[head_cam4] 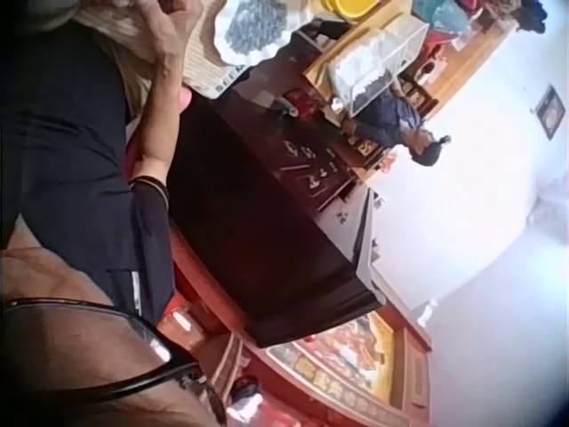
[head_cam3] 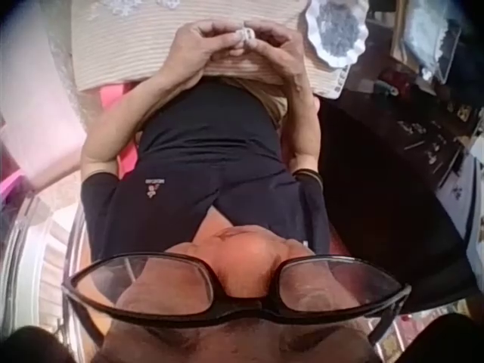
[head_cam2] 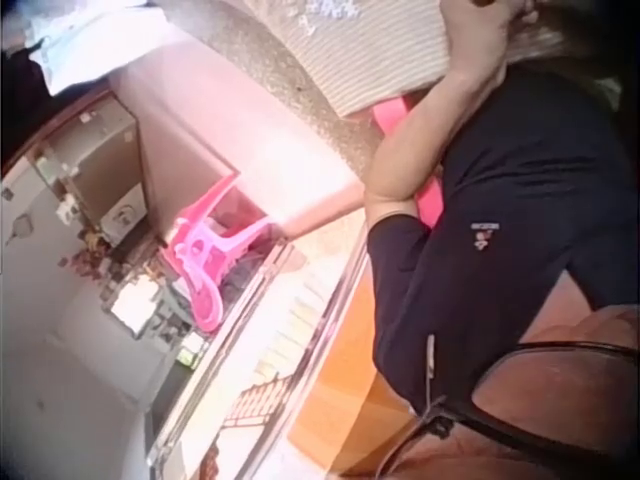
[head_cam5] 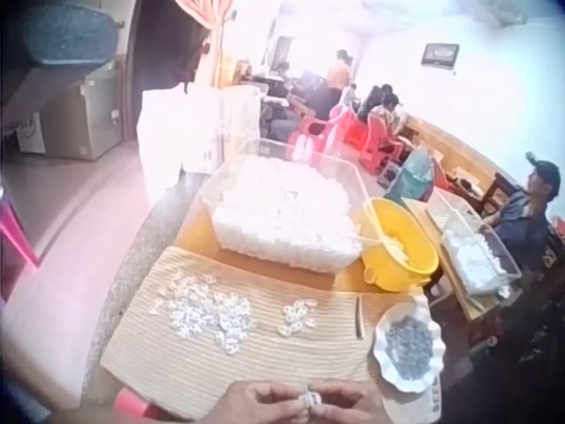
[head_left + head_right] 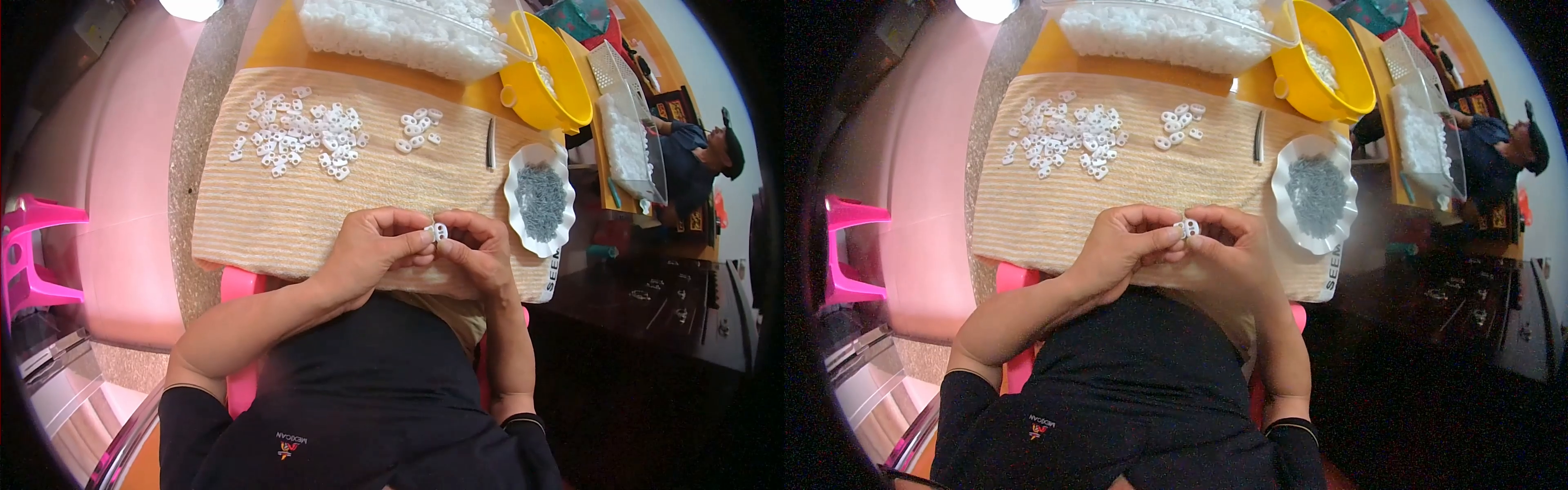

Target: Manually assembling small white plastic components with metal pins in a workshop setting.

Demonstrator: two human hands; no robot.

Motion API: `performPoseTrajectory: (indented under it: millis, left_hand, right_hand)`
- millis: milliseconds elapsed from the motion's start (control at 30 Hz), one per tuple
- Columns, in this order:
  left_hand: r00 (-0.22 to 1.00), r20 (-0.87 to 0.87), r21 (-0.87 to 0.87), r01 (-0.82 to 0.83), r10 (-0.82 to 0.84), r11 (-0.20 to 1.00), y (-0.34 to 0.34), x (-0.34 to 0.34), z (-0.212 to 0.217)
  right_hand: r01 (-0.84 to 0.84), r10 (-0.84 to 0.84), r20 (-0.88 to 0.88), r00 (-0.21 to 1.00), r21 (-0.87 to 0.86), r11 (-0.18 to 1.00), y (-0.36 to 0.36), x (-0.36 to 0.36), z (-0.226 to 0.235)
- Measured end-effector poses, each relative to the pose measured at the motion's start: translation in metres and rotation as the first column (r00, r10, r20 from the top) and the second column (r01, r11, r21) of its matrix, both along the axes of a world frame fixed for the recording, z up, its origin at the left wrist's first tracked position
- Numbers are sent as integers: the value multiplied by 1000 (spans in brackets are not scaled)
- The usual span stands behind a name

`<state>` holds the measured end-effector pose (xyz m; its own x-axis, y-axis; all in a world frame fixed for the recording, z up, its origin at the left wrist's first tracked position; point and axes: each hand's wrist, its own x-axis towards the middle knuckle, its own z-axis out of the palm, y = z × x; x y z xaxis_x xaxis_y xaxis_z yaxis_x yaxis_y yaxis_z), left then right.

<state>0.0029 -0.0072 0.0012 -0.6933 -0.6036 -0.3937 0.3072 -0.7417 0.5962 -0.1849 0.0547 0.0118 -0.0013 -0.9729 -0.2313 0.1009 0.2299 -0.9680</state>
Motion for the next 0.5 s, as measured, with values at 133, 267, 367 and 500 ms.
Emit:
performPoseTrajectory:
  millis: [133,267,367,500]
  left_hand:
    - [1000,-8,25,-6,6,1000,0,0,2]
    - [1000,1,51,2,-2,999,0,-1,3]
    - [1000,18,72,6,-7,997,0,-1,4]
    - [1000,21,88,5,-7,996,-1,0,5]
  right_hand:
    - [11,-11,58,998,-11,1000,0,1,-1]
    - [18,-18,86,996,5,1000,0,0,1]
    - [7,-7,30,1000,6,1000,0,-2,-1]
    - [12,-14,77,997,23,1000,0,-1,-1]
